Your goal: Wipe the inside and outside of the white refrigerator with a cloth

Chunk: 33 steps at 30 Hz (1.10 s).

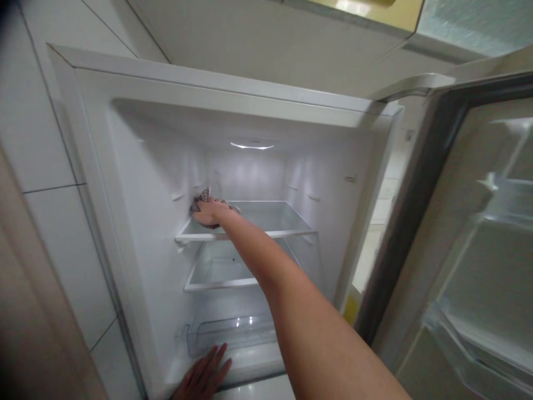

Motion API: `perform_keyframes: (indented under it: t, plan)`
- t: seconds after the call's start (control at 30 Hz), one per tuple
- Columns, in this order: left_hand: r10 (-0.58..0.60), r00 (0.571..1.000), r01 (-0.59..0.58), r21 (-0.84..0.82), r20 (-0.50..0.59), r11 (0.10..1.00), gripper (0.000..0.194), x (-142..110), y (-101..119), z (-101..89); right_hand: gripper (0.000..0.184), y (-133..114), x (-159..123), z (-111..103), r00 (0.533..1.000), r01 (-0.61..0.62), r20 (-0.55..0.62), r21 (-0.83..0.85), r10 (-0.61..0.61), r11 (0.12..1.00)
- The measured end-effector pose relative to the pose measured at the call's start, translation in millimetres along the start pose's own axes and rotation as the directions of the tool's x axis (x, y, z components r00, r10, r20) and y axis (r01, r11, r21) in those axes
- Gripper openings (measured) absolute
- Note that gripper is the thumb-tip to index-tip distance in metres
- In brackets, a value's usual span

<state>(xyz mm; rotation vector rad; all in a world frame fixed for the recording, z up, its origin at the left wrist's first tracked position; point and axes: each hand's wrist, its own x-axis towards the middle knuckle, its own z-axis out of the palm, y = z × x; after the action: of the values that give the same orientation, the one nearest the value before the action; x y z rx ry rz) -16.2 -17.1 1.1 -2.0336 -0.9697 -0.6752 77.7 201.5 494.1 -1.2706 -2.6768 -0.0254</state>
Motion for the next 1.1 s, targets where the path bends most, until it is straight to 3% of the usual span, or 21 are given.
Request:
perform_keyframes:
  t: [0.13, 0.2, 0.33, 0.47, 0.53, 0.63, 0.77, 0.87, 0.97, 1.0, 1.03, 1.07, 1.1]
  plan:
    - [0.047, 0.999, -0.046, -0.101, 0.008, 0.994, 0.08, 18.0, -12.1, -26.1, 0.07, 9.3, -48.9, -2.0, 0.981, 0.195, -0.029, 0.063, -0.194, 0.979]
    - [0.02, 0.999, -0.016, -0.139, 0.029, 0.99, 0.081, 27.0, -12.0, -42.8, 0.067, 24.7, -77.1, -8.2, 0.98, 0.2, -0.029, 0.08, -0.198, 0.977]
    - [0.013, 0.999, -0.005, -0.183, 0.04, 0.983, 0.077, 36.0, -9.3, -63.0, 0.067, 75.8, -134.0, -29.7, 0.991, -0.128, -0.023, 0.016, 0.128, 0.992]
    - [0.013, 1.0, -0.01, -0.162, 0.015, 0.987, 0.076, 32.8, -9.0, -54.6, 0.06, 116.1, -168.4, -44.7, 0.896, -0.441, -0.08, -0.054, 0.436, 0.896]
    - [0.01, 1.0, -0.012, -0.141, -0.008, 0.99, 0.077, 31.2, -9.5, -48.0, 0.056, 114.7, -169.9, -45.3, 0.86, -0.508, -0.103, -0.082, 0.5, 0.857]
    - [0.033, 0.999, -0.037, -0.121, -0.033, 0.992, 0.077, 31.9, -10.9, -46.8, 0.051, 86.2, -160.2, -38.1, 0.905, -0.421, -0.105, -0.105, 0.411, 0.901]
    - [0.024, 1.0, -0.022, -0.126, 0.011, 0.992, 0.077, 32.1, -10.5, -55.6, 0.056, 37.0, -160.4, -14.9, 0.973, -0.178, -0.168, -0.124, 0.156, 0.976]
    - [-0.005, 0.999, 0.011, -0.146, 0.043, 0.989, 0.079, 29.7, -8.2, -58.7, 0.06, 17.8, -185.3, 17.0, 0.943, 0.004, -0.324, -0.206, -0.072, 0.979]
    - [-0.005, 0.998, 0.014, -0.169, 0.056, 0.985, 0.08, 29.9, -7.4, -59.7, 0.055, 17.1, -218.8, 62.9, 0.921, 0.254, -0.251, -0.2, -0.3, 0.946]
    - [-0.002, 0.998, 0.012, -0.171, 0.056, 0.985, 0.08, 30.9, -7.7, -60.2, 0.052, 20.2, -227.6, 79.4, 0.926, 0.299, -0.208, -0.109, -0.316, 0.948]
    - [0.001, 0.999, 0.008, -0.17, 0.054, 0.985, 0.08, 32.2, -8.1, -60.8, 0.048, 24.7, -233.8, 95.0, 0.943, 0.274, -0.214, 0.058, -0.256, 0.96]
    - [0.004, 0.999, 0.004, -0.168, 0.05, 0.986, 0.08, 33.4, -8.5, -61.1, 0.046, 30.5, -236.9, 108.7, 0.961, 0.185, -0.254, 0.277, -0.113, 0.943]
    - [0.006, 0.999, 0.001, -0.166, 0.044, 0.986, 0.08, 34.5, -8.9, -61.2, 0.044, 37.6, -236.9, 119.6, 0.95, 0.072, -0.296, 0.509, 0.096, 0.858]
